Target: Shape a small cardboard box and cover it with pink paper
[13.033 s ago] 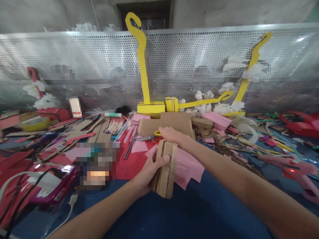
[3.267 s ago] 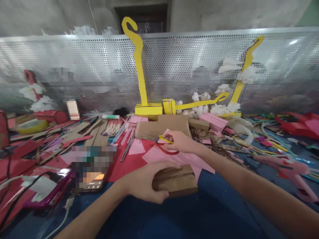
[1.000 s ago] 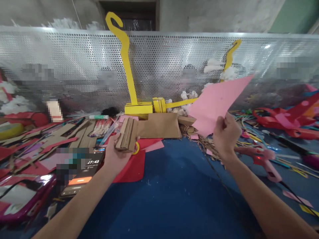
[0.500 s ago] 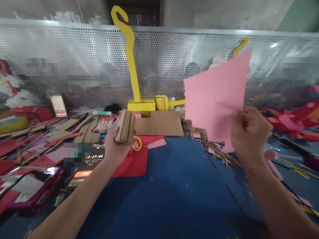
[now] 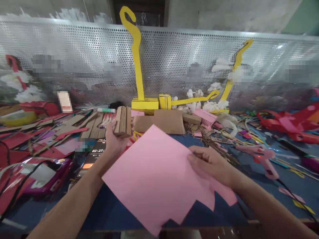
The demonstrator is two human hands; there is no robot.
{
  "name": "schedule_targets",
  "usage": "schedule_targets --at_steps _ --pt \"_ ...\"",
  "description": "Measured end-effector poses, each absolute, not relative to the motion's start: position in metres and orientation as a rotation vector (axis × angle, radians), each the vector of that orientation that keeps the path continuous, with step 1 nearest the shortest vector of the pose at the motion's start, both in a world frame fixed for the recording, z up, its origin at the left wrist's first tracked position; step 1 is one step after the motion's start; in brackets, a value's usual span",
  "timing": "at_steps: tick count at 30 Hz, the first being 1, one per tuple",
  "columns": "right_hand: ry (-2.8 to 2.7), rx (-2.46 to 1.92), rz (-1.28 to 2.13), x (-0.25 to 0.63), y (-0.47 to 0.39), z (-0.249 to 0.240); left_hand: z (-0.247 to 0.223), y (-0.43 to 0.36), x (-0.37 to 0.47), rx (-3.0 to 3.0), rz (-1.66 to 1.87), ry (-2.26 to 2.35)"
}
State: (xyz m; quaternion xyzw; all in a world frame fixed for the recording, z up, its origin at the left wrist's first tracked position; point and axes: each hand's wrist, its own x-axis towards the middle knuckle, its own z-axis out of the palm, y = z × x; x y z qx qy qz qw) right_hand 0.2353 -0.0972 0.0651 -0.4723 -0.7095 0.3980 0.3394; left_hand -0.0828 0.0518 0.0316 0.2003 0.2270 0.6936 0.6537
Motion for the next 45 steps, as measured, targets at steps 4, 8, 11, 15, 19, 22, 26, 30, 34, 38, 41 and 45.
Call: schedule_targets --at_steps 4,8,11,15,19,22,26,30,34,38,41,45 --pt "-2.113 -1.484 0.664 0.247 -0.086 0.055 0.033 0.052 -0.083 0.529 1.613 0.491" --pt "-2.190 -1.724 0.251 0.285 -0.069 0.056 0.033 0.052 -0.082 0.567 1.614 0.490" --pt "-2.046 -1.938 -0.170 0.322 -0.057 0.067 0.035 0.050 -0.080 0.583 1.614 0.480" --pt "-1.723 -2.045 -0.397 0.357 -0.056 0.089 0.045 0.045 -0.083 0.586 1.619 0.463" --pt "-1.527 -1.835 -0.267 0.351 -0.060 0.108 0.056 0.041 -0.096 0.571 1.655 0.422" --pt "-1.461 -1.672 -0.029 0.326 -0.045 0.115 0.060 0.040 -0.103 0.598 1.651 0.361" --pt "-1.402 -1.590 0.178 0.285 0.008 0.112 0.061 0.035 -0.097 0.623 1.642 0.367" --pt "-1.413 -1.400 0.422 0.223 0.046 0.092 0.062 0.028 -0.087 0.654 1.615 0.383" --pt "-1.628 -1.196 0.645 0.139 0.007 0.055 0.064 0.025 -0.090 0.669 1.580 0.326" --pt "-2.073 -0.964 0.815 0.062 -0.066 0.016 0.066 0.026 -0.097 0.676 1.539 0.305" --pt "-2.502 -0.903 0.666 0.023 -0.090 -0.003 0.070 0.024 -0.101 0.696 1.512 0.285" --pt "-2.603 -0.935 0.571 0.008 -0.076 -0.009 0.076 0.022 -0.104 0.717 1.532 0.244"
